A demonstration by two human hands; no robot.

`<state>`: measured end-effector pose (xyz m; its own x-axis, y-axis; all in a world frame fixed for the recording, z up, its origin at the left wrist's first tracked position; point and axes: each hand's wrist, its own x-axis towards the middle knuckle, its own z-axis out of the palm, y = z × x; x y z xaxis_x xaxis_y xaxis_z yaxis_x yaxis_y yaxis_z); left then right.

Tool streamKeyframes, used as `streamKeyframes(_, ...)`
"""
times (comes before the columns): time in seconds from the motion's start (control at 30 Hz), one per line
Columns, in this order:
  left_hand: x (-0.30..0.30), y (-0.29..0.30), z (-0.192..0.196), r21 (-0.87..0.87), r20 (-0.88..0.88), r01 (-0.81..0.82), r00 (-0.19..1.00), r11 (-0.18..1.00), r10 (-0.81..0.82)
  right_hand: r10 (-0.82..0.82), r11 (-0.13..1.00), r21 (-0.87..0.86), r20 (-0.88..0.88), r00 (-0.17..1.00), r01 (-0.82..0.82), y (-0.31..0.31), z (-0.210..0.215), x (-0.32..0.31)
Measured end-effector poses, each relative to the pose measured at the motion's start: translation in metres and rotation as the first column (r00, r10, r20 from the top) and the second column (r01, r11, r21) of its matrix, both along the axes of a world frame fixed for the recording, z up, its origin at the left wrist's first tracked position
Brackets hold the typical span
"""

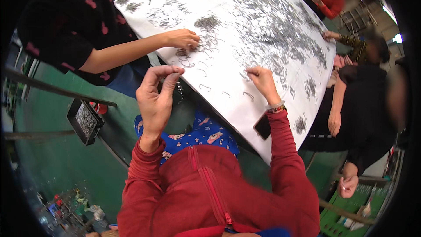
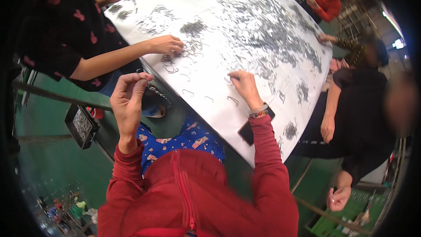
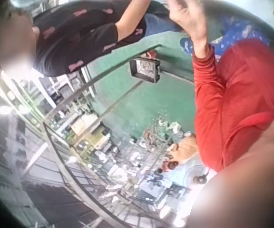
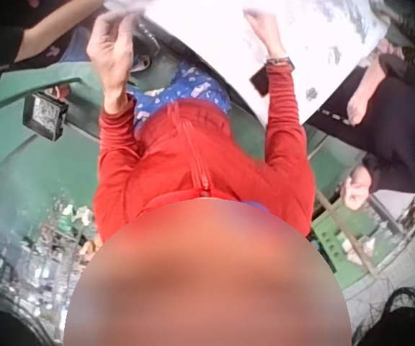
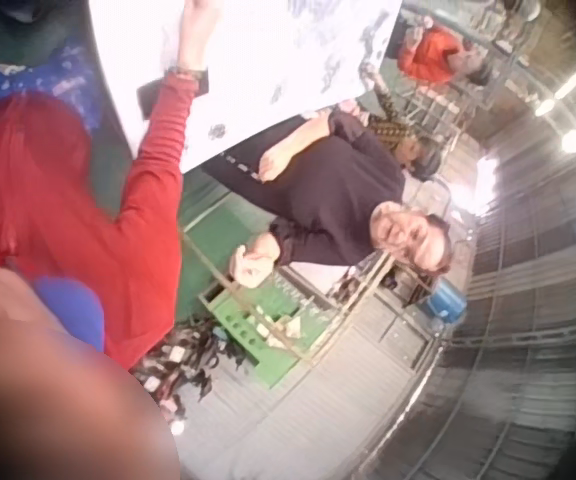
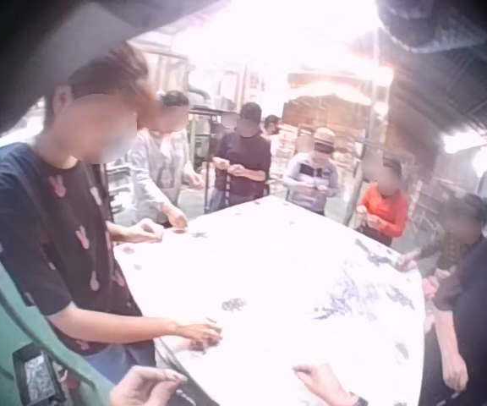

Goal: The person repeatedly picks up small metal hooks and wire pieces from a large white table, joins them by hand, and places the assembled units onto a hanging rack. Other people at the table perform the same task simultaneously.

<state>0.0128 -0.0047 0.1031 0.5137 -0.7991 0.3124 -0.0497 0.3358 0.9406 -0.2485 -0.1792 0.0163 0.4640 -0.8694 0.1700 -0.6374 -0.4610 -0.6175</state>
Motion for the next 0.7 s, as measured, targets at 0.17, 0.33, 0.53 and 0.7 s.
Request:
streamKeyframes(0.17,0.004,-0.007,0.012,0.008,0.032,-0.059,0.998,0.998,0.059,0.169,0.943,-0.247,-0.221,0.96,-0.222,-0.018,-0.05,0.011)
streamKeyframes(0.33,0.01,-0.009,0.012,0.009,0.06,0.038,0.997,0.999,-0.038,0.148,0.972,-0.121,-0.345,0.927,-0.2,-0.029,-0.043,0.023)
streamKeyframes(0.53,0.018,-0.016,-0.007,-0.077,0.032,0.186,0.982,0.98,-0.184,-0.066,0.869,0.438,0.562,0.824,-0.229,0.022,0.031,0.079)
streamKeyframes(0.7,0.018,-0.004,-0.018,0.158,0.192,0.282,0.931,0.946,-0.309,0.132,0.87,0.229,0.743,0.656,-0.436,0.071,0.085,0.122)
